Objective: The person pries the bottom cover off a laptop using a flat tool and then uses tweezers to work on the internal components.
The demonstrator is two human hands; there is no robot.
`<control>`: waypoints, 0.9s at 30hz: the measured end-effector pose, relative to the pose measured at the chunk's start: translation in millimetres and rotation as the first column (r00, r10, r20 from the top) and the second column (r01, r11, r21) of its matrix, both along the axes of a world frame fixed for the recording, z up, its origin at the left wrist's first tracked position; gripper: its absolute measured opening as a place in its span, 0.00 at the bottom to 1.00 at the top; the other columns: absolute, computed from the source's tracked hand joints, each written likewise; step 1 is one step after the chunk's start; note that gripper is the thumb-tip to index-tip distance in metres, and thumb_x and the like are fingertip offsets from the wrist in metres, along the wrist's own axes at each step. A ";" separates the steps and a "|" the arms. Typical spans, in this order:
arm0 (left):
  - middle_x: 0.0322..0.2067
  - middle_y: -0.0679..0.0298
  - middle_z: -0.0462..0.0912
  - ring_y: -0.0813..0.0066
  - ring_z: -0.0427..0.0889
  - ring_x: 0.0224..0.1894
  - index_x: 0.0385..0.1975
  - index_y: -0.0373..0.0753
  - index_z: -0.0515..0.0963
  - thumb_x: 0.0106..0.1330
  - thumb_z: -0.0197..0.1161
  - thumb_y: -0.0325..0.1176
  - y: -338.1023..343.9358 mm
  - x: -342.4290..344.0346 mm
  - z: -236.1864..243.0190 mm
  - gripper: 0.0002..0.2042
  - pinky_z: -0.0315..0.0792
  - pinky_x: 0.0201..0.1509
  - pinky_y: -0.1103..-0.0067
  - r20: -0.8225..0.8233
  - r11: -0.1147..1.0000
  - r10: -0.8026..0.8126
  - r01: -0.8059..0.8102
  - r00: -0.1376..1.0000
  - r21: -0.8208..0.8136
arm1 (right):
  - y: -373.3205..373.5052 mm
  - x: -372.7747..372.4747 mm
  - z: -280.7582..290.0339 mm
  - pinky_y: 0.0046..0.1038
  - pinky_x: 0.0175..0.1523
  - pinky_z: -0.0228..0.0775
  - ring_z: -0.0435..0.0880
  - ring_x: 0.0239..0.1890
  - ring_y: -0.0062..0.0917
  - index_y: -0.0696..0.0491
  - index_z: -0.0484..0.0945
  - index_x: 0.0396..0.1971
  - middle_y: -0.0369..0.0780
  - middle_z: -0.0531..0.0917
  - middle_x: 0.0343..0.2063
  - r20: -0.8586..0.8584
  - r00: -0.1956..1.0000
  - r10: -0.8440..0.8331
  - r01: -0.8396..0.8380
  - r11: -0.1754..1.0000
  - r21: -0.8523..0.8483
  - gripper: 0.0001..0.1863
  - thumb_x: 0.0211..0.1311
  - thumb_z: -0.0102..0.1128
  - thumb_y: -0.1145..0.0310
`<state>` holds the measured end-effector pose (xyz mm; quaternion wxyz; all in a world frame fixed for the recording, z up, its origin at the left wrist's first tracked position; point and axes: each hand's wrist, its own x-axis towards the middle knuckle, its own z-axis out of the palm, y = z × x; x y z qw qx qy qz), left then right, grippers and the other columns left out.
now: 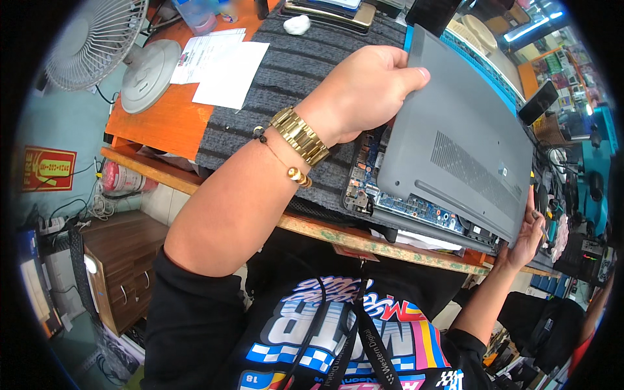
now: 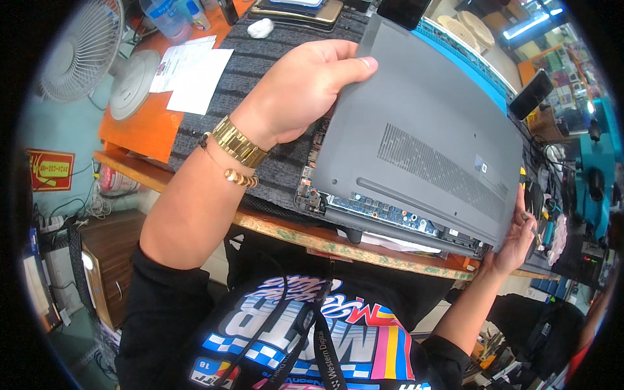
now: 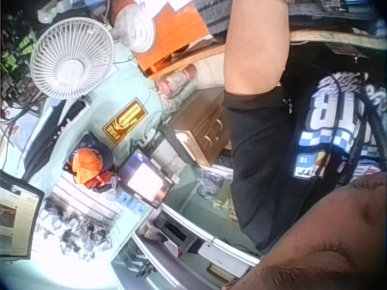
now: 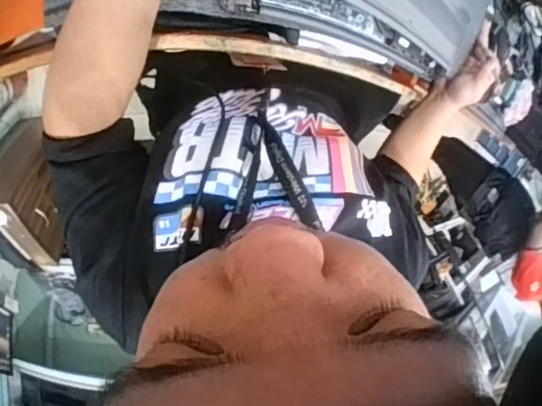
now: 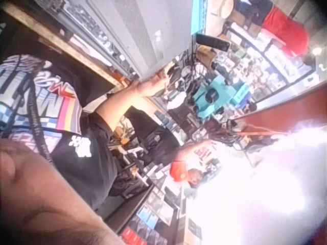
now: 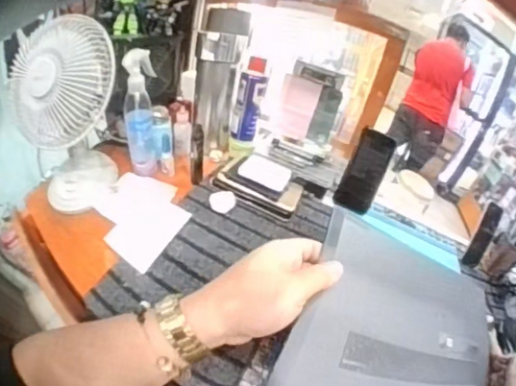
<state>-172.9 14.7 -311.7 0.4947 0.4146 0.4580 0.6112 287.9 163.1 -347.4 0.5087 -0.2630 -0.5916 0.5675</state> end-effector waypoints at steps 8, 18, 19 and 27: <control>0.44 0.59 0.89 0.77 0.88 0.43 0.52 0.29 0.81 0.80 0.59 0.34 1.5 -10.4 2.6 0.14 0.82 0.50 0.79 0.151 0.977 0.122 -0.146 0.981 0.154 | -6.8 17.3 26.6 0.35 0.56 0.76 0.85 0.53 0.32 0.57 0.78 0.47 0.50 0.84 0.51 0.237 0.942 -0.235 0.259 0.963 -0.074 0.15 0.82 0.48 0.62; 0.48 0.53 0.89 0.67 0.89 0.46 0.56 0.25 0.80 0.82 0.55 0.33 -0.5 -22.9 16.6 0.16 0.83 0.52 0.76 0.398 0.955 0.160 -0.243 0.903 0.168 | -30.7 11.2 64.4 0.22 0.20 0.59 0.71 0.15 0.14 0.53 0.70 0.30 0.32 0.74 0.17 0.953 0.286 -0.097 0.146 0.988 0.057 0.11 0.75 0.61 0.72; 0.48 0.53 0.89 0.67 0.89 0.46 0.56 0.25 0.80 0.82 0.55 0.33 -0.6 -22.9 16.6 0.16 0.83 0.52 0.76 0.396 0.956 0.158 -0.240 0.905 0.167 | -31.4 9.8 64.1 0.22 0.20 0.59 0.71 0.15 0.14 0.53 0.70 0.30 0.32 0.74 0.17 0.953 0.288 -0.097 0.149 0.987 0.056 0.11 0.75 0.61 0.72; 0.48 0.59 0.90 0.73 0.89 0.46 0.55 0.31 0.82 0.80 0.60 0.35 10.5 -40.9 -7.2 0.14 0.82 0.53 0.76 0.271 0.915 0.311 -0.364 0.911 0.175 | -33.4 -2.0 64.6 0.26 0.35 0.69 0.76 0.27 0.17 0.59 0.83 0.35 0.35 0.82 0.24 0.925 0.107 -0.364 0.051 0.931 0.360 0.08 0.67 0.70 0.70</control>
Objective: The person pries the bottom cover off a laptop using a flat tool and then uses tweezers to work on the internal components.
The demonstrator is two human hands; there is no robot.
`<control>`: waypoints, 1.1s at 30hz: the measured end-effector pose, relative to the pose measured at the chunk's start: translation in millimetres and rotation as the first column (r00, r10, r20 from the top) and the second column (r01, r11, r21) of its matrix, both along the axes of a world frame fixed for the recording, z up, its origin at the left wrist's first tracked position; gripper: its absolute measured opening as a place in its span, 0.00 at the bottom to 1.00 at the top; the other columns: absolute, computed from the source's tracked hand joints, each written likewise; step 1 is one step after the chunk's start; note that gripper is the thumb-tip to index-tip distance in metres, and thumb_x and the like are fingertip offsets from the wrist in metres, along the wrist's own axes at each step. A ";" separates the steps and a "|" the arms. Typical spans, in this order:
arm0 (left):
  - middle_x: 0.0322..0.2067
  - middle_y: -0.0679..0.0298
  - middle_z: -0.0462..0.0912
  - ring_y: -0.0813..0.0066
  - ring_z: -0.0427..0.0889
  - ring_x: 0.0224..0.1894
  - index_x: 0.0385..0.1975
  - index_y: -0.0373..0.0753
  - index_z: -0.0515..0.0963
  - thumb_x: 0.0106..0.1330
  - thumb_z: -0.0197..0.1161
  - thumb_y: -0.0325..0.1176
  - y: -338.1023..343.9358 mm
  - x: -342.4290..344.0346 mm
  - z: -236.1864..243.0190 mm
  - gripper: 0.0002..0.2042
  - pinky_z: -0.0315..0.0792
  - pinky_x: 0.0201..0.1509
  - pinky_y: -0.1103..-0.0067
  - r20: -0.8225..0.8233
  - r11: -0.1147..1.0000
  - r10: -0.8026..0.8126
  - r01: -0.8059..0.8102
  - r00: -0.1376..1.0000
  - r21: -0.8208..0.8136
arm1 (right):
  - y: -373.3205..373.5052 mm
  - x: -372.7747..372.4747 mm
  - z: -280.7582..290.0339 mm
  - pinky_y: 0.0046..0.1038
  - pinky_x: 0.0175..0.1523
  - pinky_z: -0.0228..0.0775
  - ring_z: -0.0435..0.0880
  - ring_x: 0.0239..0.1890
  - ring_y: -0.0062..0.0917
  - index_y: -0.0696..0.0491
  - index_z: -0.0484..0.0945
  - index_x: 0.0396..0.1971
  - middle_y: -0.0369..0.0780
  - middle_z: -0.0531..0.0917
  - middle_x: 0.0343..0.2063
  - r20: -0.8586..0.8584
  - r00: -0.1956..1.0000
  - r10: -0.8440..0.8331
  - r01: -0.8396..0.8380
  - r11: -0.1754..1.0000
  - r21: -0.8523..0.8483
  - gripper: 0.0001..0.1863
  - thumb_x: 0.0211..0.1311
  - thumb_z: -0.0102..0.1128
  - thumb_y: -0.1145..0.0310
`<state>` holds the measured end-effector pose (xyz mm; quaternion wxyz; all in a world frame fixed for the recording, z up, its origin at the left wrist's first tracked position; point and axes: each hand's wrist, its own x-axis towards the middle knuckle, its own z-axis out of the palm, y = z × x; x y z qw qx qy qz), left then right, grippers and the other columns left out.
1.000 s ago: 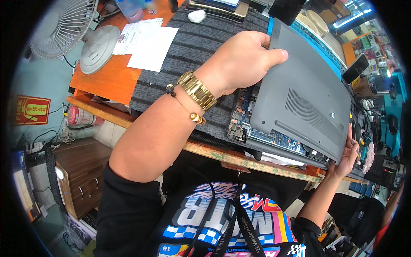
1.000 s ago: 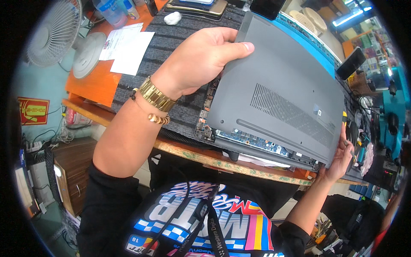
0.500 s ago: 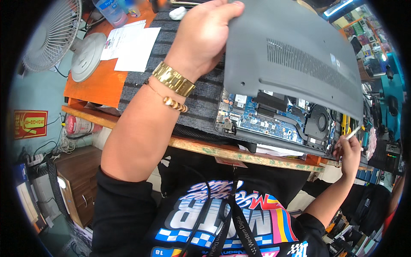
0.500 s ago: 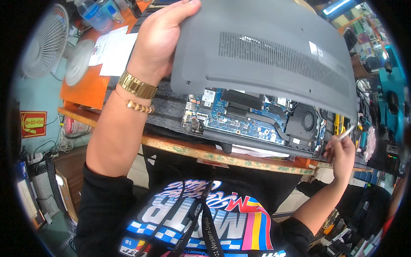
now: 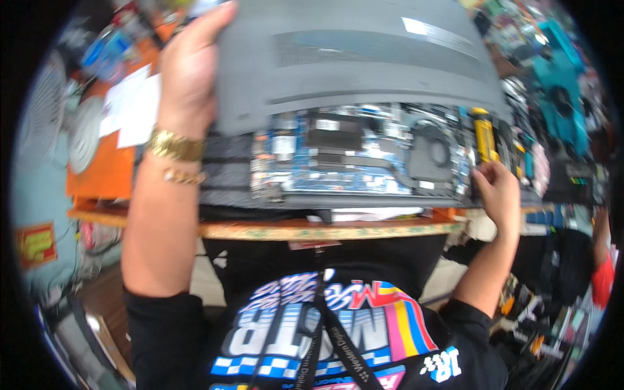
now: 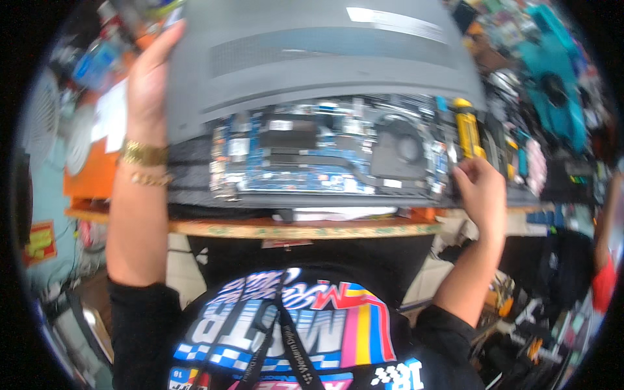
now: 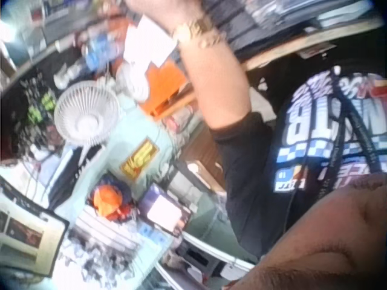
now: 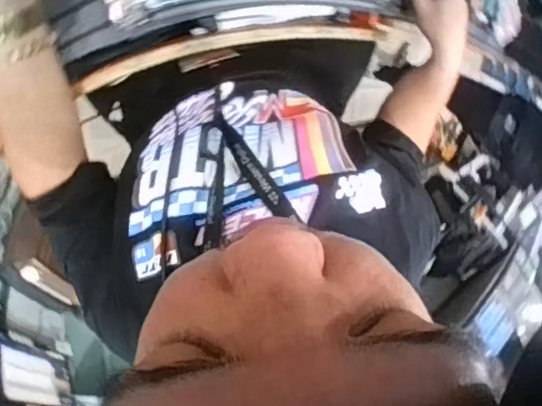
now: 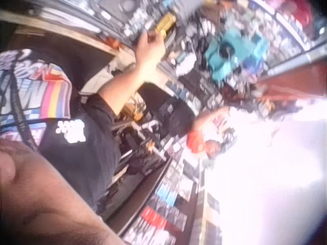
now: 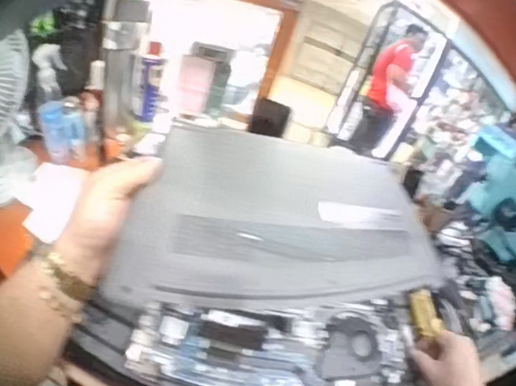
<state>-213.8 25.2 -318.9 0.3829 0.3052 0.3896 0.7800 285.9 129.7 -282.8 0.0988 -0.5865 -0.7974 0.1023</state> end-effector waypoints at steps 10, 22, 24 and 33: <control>0.55 0.56 0.88 0.69 0.89 0.54 0.63 0.31 0.78 0.84 0.53 0.37 -4.3 -7.4 5.7 0.18 0.84 0.58 0.75 0.085 0.985 -0.172 0.174 0.981 -0.010 | -7.1 19.6 16.9 0.29 0.31 0.68 0.74 0.21 0.21 0.61 0.86 0.36 0.38 0.78 0.18 -0.085 0.985 -0.149 0.153 0.987 0.040 0.08 0.61 0.73 0.72; 0.59 0.58 0.86 0.70 0.85 0.60 0.64 0.33 0.78 0.81 0.59 0.37 4.4 -10.1 -6.2 0.19 0.78 0.66 0.74 0.126 0.993 -0.117 0.114 0.985 0.033 | 7.4 -11.3 6.6 0.40 0.43 0.81 0.91 0.33 0.44 0.61 0.88 0.35 0.52 0.89 0.29 0.189 0.978 -0.089 0.084 0.996 0.035 0.09 0.61 0.68 0.70; 0.60 0.58 0.86 0.70 0.85 0.60 0.64 0.33 0.79 0.81 0.59 0.37 0.8 -6.8 -3.4 0.19 0.77 0.67 0.74 0.003 0.999 0.033 -0.033 0.999 0.021 | 11.8 -17.2 -0.9 0.40 0.44 0.81 0.91 0.35 0.45 0.61 0.88 0.36 0.53 0.89 0.29 0.209 0.976 -0.057 0.040 0.995 0.086 0.11 0.61 0.67 0.68; 0.54 0.56 0.88 0.71 0.89 0.53 0.63 0.31 0.78 0.84 0.54 0.36 -4.9 -1.6 5.1 0.18 0.82 0.57 0.76 0.059 0.994 -0.110 0.109 0.992 0.011 | 15.4 25.5 25.0 0.32 0.34 0.74 0.81 0.23 0.26 0.59 0.87 0.35 0.41 0.83 0.21 -0.039 0.986 -0.160 0.164 0.975 0.147 0.09 0.63 0.69 0.69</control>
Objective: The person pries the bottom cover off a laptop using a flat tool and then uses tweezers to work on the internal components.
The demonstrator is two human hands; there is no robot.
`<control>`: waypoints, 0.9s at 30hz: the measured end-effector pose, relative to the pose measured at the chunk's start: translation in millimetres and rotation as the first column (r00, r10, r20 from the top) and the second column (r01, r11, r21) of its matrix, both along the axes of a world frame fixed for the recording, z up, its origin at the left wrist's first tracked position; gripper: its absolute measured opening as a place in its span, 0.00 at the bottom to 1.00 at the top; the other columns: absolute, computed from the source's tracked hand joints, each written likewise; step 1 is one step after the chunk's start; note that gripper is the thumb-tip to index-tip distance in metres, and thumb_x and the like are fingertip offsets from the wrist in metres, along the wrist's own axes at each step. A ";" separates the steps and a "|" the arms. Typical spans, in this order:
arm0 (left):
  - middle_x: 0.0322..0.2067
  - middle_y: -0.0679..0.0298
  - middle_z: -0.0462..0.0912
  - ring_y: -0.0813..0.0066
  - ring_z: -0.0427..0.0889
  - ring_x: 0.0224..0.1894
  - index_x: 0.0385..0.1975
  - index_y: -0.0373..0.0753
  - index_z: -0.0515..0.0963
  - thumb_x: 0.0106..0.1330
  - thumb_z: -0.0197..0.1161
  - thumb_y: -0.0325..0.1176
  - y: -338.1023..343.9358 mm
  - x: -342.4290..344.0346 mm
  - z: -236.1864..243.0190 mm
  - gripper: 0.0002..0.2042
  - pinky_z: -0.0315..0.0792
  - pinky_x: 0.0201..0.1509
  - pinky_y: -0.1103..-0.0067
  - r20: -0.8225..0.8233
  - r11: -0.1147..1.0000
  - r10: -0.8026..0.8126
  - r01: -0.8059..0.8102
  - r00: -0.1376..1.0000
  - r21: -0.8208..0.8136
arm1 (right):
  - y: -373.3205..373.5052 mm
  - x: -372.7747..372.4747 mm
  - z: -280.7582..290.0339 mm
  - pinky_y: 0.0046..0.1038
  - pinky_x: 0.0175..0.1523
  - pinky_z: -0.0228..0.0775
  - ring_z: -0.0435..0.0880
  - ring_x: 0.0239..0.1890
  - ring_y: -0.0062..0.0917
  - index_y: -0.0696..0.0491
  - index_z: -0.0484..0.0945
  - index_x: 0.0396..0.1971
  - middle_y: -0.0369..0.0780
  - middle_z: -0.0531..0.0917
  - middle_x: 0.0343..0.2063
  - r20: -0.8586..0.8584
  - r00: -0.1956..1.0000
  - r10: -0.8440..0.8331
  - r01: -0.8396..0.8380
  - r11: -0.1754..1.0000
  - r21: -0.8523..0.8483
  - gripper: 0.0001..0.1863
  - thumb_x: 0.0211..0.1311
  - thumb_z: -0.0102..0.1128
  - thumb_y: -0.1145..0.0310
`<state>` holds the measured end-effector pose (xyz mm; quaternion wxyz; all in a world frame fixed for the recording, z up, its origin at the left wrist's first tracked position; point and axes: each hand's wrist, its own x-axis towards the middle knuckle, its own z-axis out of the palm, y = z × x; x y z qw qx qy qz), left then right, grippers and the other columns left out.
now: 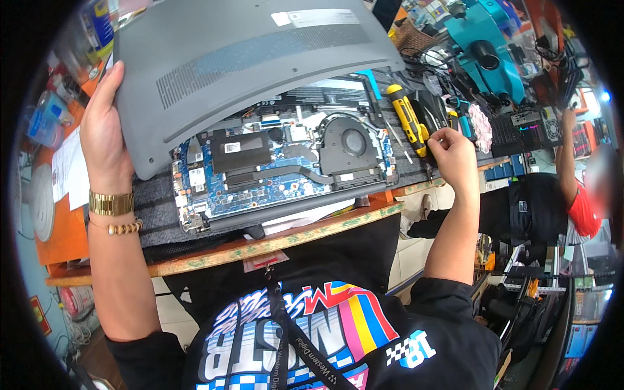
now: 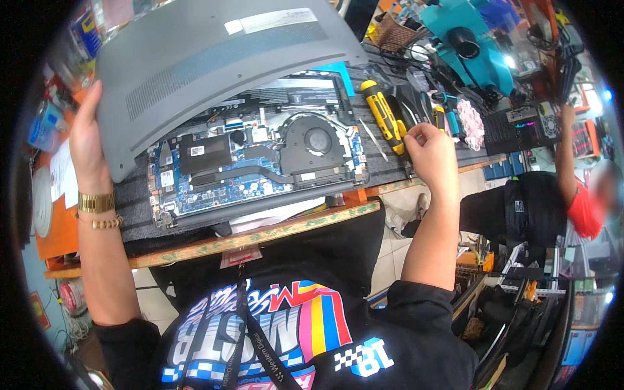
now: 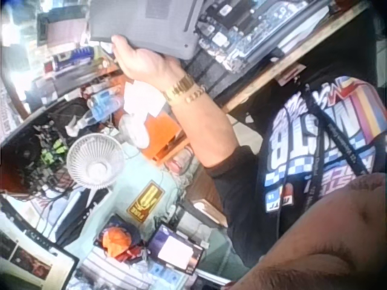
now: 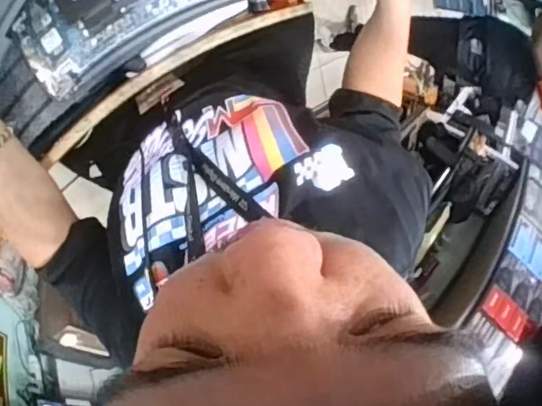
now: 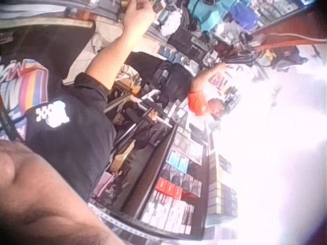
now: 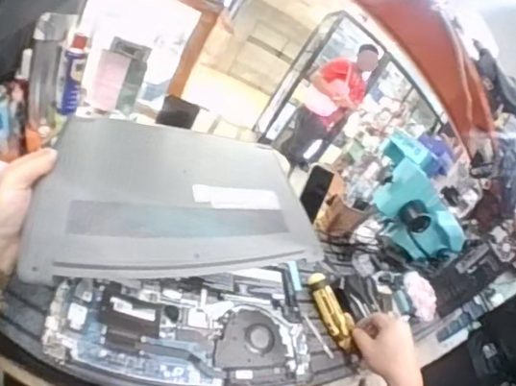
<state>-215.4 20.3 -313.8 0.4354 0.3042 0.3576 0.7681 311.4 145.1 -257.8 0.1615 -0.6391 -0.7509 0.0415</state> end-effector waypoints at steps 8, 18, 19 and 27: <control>0.55 0.57 0.87 0.71 0.88 0.53 0.63 0.29 0.77 0.84 0.54 0.36 0.2 -5.5 -1.2 0.18 0.82 0.57 0.77 -0.055 0.996 0.065 -0.068 0.996 -0.052 | -15.9 8.6 1.8 0.37 0.45 0.79 0.90 0.35 0.38 0.59 0.87 0.53 0.48 0.89 0.31 0.088 0.996 -0.013 0.028 0.985 -0.173 0.21 0.61 0.71 0.66; 0.52 0.61 0.86 0.73 0.86 0.52 0.59 0.30 0.78 0.83 0.56 0.36 5.8 -7.2 -9.6 0.16 0.79 0.58 0.77 -0.085 0.994 0.111 -0.113 0.990 -0.009 | -4.8 1.9 -3.3 0.45 0.51 0.81 0.89 0.44 0.48 0.57 0.88 0.41 0.50 0.90 0.37 0.283 0.959 0.011 -0.003 1.000 -0.029 0.16 0.63 0.74 0.60; 0.52 0.61 0.85 0.73 0.86 0.52 0.59 0.31 0.78 0.83 0.56 0.36 5.5 -6.1 -8.4 0.16 0.79 0.58 0.78 -0.083 0.990 0.137 -0.139 0.987 -0.024 | -2.7 5.6 -1.8 0.45 0.50 0.81 0.89 0.43 0.48 0.58 0.87 0.40 0.51 0.89 0.35 0.241 0.970 0.025 -0.021 1.000 -0.019 0.15 0.63 0.74 0.60; 0.52 0.61 0.86 0.74 0.86 0.52 0.58 0.31 0.78 0.83 0.56 0.35 6.7 -3.4 -4.6 0.15 0.79 0.58 0.78 -0.088 0.985 0.165 -0.168 0.982 -0.033 | -0.9 17.4 -0.3 0.43 0.46 0.78 0.88 0.36 0.49 0.60 0.86 0.35 0.52 0.87 0.30 -0.037 0.997 -0.064 0.060 0.993 -0.104 0.15 0.64 0.73 0.60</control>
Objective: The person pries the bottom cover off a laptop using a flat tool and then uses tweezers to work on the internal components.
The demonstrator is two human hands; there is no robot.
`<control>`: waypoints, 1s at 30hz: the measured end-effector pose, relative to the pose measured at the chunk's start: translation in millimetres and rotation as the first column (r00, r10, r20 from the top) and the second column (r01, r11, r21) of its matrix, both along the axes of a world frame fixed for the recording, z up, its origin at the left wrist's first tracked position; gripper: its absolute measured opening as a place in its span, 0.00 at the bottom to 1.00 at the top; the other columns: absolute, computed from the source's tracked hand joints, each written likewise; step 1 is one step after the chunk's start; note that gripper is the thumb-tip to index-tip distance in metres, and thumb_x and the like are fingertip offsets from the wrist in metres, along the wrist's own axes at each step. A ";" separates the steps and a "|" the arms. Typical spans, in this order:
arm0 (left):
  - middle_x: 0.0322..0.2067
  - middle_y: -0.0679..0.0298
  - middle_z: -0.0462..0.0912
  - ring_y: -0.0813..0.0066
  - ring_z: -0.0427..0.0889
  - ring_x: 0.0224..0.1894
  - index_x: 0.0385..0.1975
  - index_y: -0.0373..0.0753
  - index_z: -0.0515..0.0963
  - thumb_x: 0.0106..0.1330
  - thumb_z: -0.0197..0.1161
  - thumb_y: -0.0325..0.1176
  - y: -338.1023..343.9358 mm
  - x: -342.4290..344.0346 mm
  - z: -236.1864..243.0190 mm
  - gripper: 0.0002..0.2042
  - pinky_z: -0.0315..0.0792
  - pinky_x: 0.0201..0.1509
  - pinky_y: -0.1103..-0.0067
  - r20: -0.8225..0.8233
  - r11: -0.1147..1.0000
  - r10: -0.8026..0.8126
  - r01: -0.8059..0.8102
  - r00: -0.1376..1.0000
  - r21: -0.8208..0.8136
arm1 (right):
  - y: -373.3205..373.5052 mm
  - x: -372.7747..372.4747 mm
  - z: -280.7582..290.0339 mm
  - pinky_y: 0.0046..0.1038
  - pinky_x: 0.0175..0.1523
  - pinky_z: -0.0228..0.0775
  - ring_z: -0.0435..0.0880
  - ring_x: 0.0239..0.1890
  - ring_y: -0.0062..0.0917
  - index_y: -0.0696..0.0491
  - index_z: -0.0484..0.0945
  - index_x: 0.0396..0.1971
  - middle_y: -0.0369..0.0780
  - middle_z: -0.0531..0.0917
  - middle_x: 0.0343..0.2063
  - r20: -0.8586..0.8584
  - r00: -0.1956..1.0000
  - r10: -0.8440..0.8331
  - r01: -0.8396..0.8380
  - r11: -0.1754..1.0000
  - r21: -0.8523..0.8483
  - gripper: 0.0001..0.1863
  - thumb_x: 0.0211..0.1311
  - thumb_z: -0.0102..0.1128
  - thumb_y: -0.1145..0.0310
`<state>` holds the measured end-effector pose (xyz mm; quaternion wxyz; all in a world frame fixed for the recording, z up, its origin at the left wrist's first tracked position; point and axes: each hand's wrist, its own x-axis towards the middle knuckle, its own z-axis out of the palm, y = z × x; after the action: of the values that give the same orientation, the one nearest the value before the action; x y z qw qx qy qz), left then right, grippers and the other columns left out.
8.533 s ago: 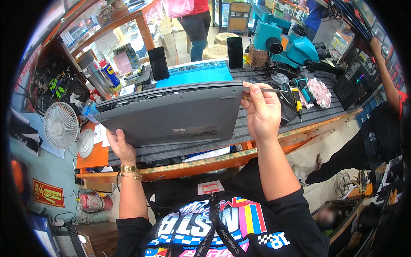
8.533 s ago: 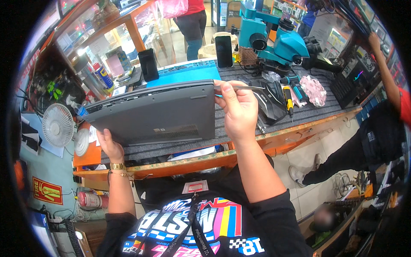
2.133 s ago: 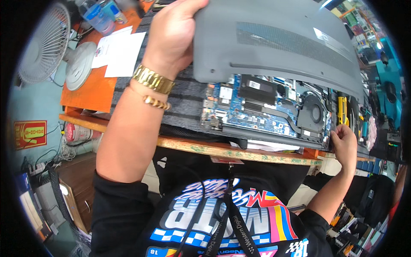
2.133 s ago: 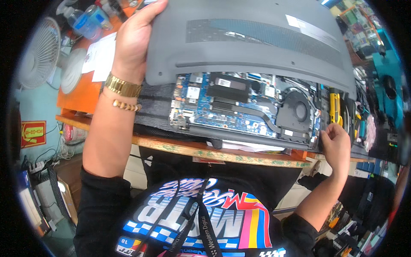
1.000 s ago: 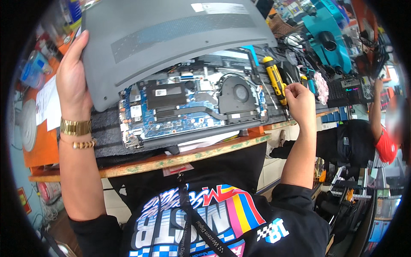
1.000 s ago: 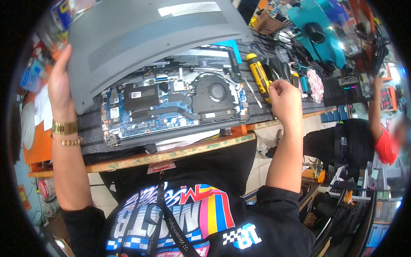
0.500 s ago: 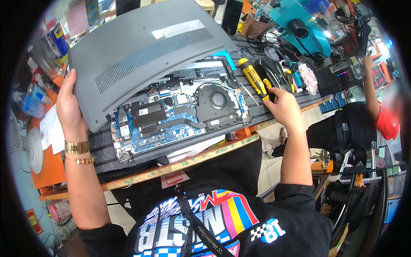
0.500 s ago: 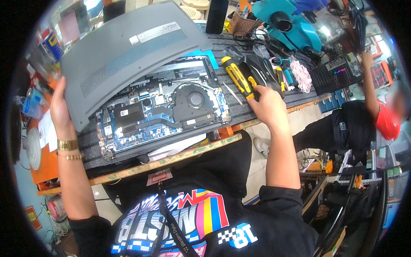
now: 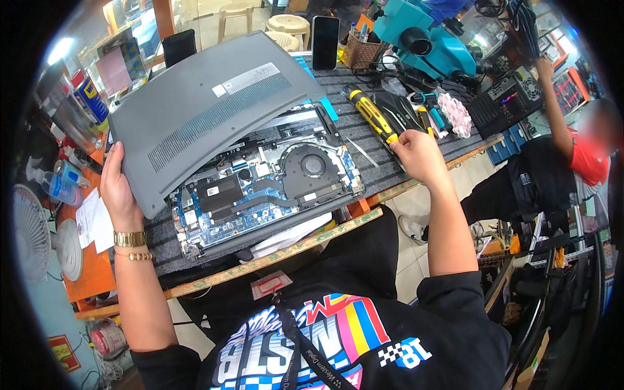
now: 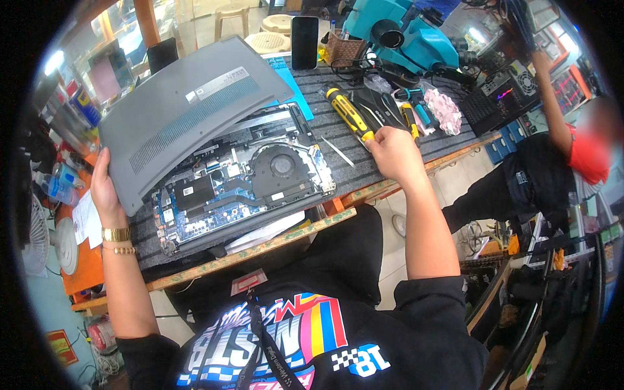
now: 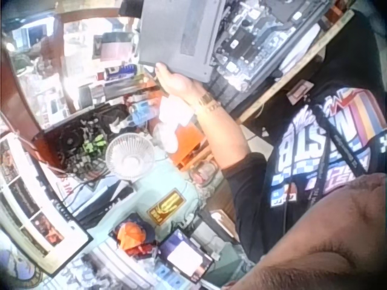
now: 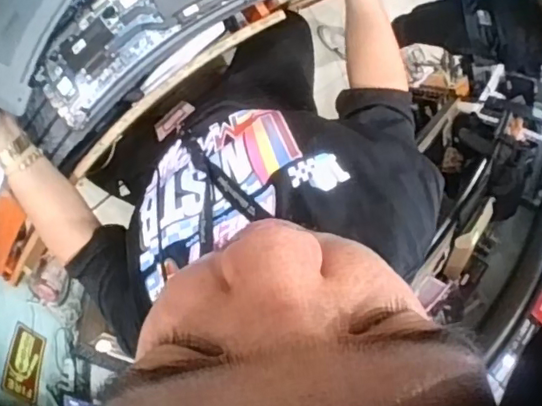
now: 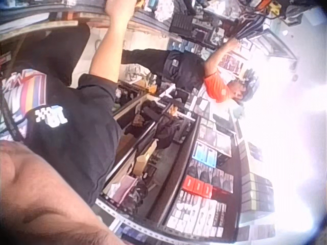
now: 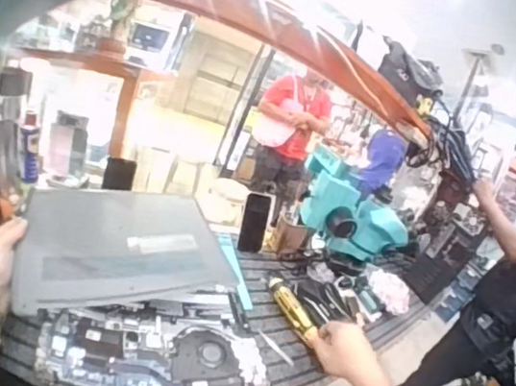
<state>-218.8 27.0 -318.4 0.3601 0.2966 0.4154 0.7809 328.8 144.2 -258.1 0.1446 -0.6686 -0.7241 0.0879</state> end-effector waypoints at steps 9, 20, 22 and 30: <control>0.54 0.58 0.86 0.71 0.86 0.54 0.59 0.29 0.78 0.78 0.63 0.35 -1.6 -12.6 -12.1 0.17 0.78 0.62 0.74 0.006 0.999 0.050 -0.050 0.999 0.013 | 12.7 -10.7 -29.9 0.52 0.54 0.80 0.88 0.45 0.54 0.56 0.88 0.40 0.55 0.89 0.38 0.295 0.955 0.032 -0.066 0.992 0.107 0.12 0.69 0.59 0.65; 0.52 0.56 0.88 0.71 0.88 0.51 0.60 0.29 0.78 0.81 0.58 0.35 -2.5 22.2 9.0 0.17 0.82 0.57 0.75 0.056 0.997 0.018 -0.022 0.998 0.069 | 28.8 -12.9 -6.9 0.45 0.48 0.80 0.89 0.40 0.52 0.63 0.87 0.32 0.58 0.88 0.33 0.433 0.878 0.202 -0.226 0.974 0.004 0.09 0.62 0.64 0.71; 0.52 0.56 0.88 0.70 0.88 0.51 0.60 0.29 0.78 0.81 0.57 0.34 -3.5 22.3 8.9 0.17 0.83 0.56 0.75 0.057 0.997 0.023 -0.027 0.998 0.077 | 34.6 5.4 10.4 0.42 0.41 0.78 0.88 0.31 0.44 0.63 0.83 0.29 0.52 0.85 0.25 0.378 0.900 0.217 -0.263 0.962 0.074 0.08 0.63 0.62 0.72; 0.50 0.58 0.89 0.73 0.89 0.49 0.59 0.30 0.79 0.81 0.57 0.35 3.3 19.8 -1.1 0.16 0.83 0.53 0.76 -0.001 0.997 0.001 -0.001 1.000 0.078 | -62.6 -63.0 56.6 0.15 0.21 0.61 0.70 0.22 0.12 0.58 0.67 0.64 0.35 0.75 0.25 -0.649 0.576 0.497 -0.570 0.813 0.118 0.24 0.74 0.63 0.68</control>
<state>-199.0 30.3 -319.6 0.3478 0.3105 0.3850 0.7965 265.8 81.6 -201.5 0.3194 -0.3514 -0.7879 0.3921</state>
